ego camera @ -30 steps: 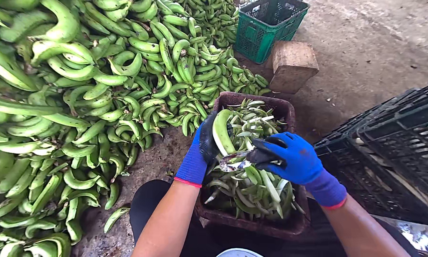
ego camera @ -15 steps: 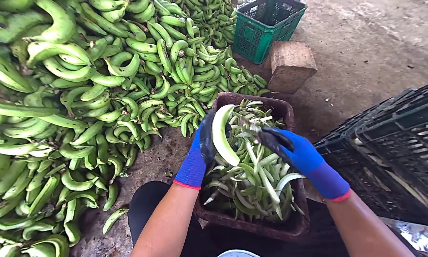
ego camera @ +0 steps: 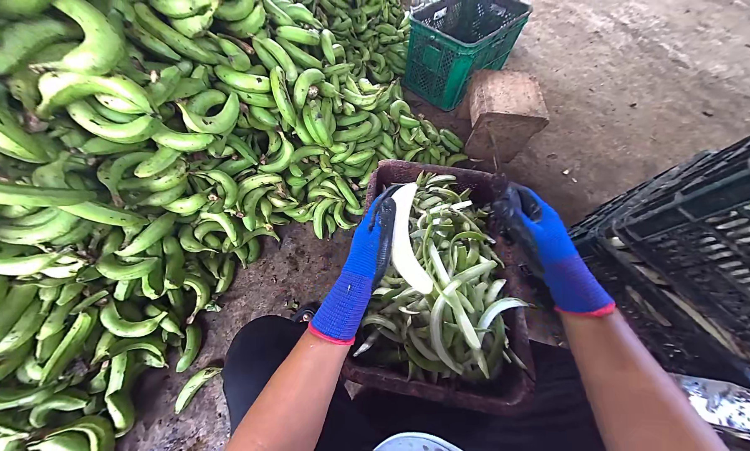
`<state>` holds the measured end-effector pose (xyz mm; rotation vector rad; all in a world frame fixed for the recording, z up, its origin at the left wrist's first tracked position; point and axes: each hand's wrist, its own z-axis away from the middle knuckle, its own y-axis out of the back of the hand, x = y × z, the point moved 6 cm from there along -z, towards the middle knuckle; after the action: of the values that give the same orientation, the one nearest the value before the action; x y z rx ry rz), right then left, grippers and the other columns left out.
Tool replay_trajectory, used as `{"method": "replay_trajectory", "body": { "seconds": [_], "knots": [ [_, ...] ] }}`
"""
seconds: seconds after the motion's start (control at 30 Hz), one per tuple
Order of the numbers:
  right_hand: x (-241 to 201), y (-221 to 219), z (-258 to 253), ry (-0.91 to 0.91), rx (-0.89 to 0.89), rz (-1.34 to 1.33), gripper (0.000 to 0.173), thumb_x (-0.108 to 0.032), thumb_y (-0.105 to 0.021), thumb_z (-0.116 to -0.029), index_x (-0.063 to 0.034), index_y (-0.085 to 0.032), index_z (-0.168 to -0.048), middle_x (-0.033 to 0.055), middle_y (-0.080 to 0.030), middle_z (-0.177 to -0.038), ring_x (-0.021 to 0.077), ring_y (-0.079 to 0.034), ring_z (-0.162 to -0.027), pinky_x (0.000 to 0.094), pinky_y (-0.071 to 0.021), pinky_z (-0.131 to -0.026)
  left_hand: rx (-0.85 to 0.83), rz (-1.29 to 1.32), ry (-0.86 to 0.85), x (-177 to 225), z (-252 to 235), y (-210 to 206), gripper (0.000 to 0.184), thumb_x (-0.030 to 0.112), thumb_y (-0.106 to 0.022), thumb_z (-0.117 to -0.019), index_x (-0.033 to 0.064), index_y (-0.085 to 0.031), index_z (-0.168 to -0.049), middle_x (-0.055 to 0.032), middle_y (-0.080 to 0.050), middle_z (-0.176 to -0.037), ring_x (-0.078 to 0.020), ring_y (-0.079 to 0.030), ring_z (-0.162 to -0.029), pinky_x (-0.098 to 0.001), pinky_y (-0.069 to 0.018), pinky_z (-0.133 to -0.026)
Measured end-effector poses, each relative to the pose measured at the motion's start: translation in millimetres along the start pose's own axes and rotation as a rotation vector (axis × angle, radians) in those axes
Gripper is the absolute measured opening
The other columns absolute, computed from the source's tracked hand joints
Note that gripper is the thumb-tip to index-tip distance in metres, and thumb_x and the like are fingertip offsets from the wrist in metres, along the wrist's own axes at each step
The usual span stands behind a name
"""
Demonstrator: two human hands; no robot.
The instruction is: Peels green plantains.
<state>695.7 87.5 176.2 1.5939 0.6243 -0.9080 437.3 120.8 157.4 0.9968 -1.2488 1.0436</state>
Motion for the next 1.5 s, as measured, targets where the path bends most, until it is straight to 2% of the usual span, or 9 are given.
{"method": "replay_trajectory", "body": {
  "seconds": [0.1,0.2,0.33,0.53,0.7,0.87,1.07,1.3,1.5],
  "knots": [
    [-32,-43,24,0.099,-0.097,0.04,0.073,-0.02,-0.083,-0.082,-0.009,-0.052,-0.147,0.0165,-0.069,-0.121,0.0274,-0.069,-0.104,0.0512,-0.0573,-0.091,-0.023,0.091,0.051,-16,-4,-17,0.045,0.036,-0.038,-0.1102,0.0197,-0.047,-0.151,-0.0066,-0.064,-0.128,-0.0141,-0.066,-0.103,-0.0368,-0.0568,-0.086],
    [-38,-66,38,0.055,-0.173,0.148,0.075,-0.022,-0.082,-0.0834,-0.0116,-0.051,-0.15,0.0183,-0.07,-0.124,0.0329,-0.068,-0.111,0.0573,-0.0531,-0.096,-0.112,0.155,0.061,-16,1,-33,0.037,0.025,-0.04,-0.1101,0.0086,-0.052,-0.141,-0.0052,-0.065,-0.109,-0.0082,-0.062,-0.087,-0.0276,-0.0541,-0.077],
    [-16,-25,41,-0.209,-0.194,-0.474,0.031,-0.01,-0.063,-0.0983,-0.0016,-0.058,-0.128,0.003,-0.064,-0.083,0.0066,-0.06,-0.065,0.0228,-0.0528,-0.061,-0.281,0.172,0.047,-2,-1,-53,0.051,0.035,-0.036,-0.1093,0.0185,-0.036,-0.157,-0.0064,-0.056,-0.145,-0.0191,-0.067,-0.113,-0.0367,-0.0584,-0.089],
    [-23,187,28,0.329,0.205,-1.106,0.045,-0.039,-0.028,-0.1097,-0.0136,-0.065,-0.102,0.0003,-0.071,-0.088,0.0085,-0.068,-0.076,0.0229,-0.0583,-0.068,-0.392,-0.885,-0.381,-30,76,-115,0.065,0.044,-0.06,-0.0955,0.0152,-0.048,-0.153,-0.0225,-0.039,-0.158,-0.0508,-0.032,-0.146,-0.0698,-0.0285,-0.113],
    [8,230,65,0.358,0.359,-1.054,0.054,-0.053,-0.014,-0.1084,-0.0232,-0.054,-0.127,-0.0059,-0.066,-0.112,0.005,-0.067,-0.094,0.0215,-0.058,-0.078,-0.53,-1.047,-0.33,-102,109,-157,0.074,0.038,-0.077,-0.0855,0.0225,-0.05,-0.153,-0.0129,-0.028,-0.167,-0.0508,-0.013,-0.153,-0.0834,-0.0052,-0.109],
    [47,139,68,0.055,0.391,-1.004,0.042,-0.039,-0.024,-0.1116,-0.0176,-0.057,-0.126,-0.0002,-0.073,-0.103,0.0091,-0.07,-0.077,0.0243,-0.059,-0.061,-0.528,-1.188,-0.128,-131,39,-125,0.063,0.039,-0.065,-0.0935,0.0318,-0.046,-0.154,-0.0071,-0.023,-0.169,-0.0492,-0.009,-0.154,-0.0858,-0.0135,-0.104],
    [49,111,63,-0.032,0.295,-0.867,0.031,-0.021,-0.029,-0.1098,-0.0133,-0.048,-0.133,-0.0024,-0.073,-0.109,0.0061,-0.07,-0.08,0.0201,-0.0579,-0.066,-0.572,-1.149,-0.028,-116,-42,-121,0.052,0.037,-0.057,-0.0998,0.0277,-0.05,-0.15,-0.0105,-0.029,-0.166,-0.0446,-0.021,-0.152,-0.077,-0.032,-0.103],
    [57,94,52,-0.142,0.247,-0.645,0.04,-0.019,-0.039,-0.1093,-0.0101,-0.043,-0.148,0.0035,-0.073,-0.11,0.0092,-0.071,-0.076,0.0228,-0.0583,-0.063,-0.69,-1.105,0.026,-54,-31,-129,0.053,0.039,-0.06,-0.1001,0.024,-0.052,-0.15,-0.0202,-0.027,-0.164,-0.0512,-0.021,-0.149,-0.0743,-0.0348,-0.104],
    [67,82,44,-0.057,0.056,-0.624,0.041,-0.022,-0.031,-0.1094,-0.0051,-0.043,-0.145,0.0022,-0.07,-0.121,0.0128,-0.072,-0.095,0.0296,-0.0621,-0.079,-0.649,-0.937,-0.304,53,19,-88,0.049,0.028,-0.059,-0.1024,0.0174,-0.051,-0.15,-0.0185,-0.046,-0.153,-0.0377,-0.059,-0.123,-0.0562,-0.0498,-0.096]
  ]
}}
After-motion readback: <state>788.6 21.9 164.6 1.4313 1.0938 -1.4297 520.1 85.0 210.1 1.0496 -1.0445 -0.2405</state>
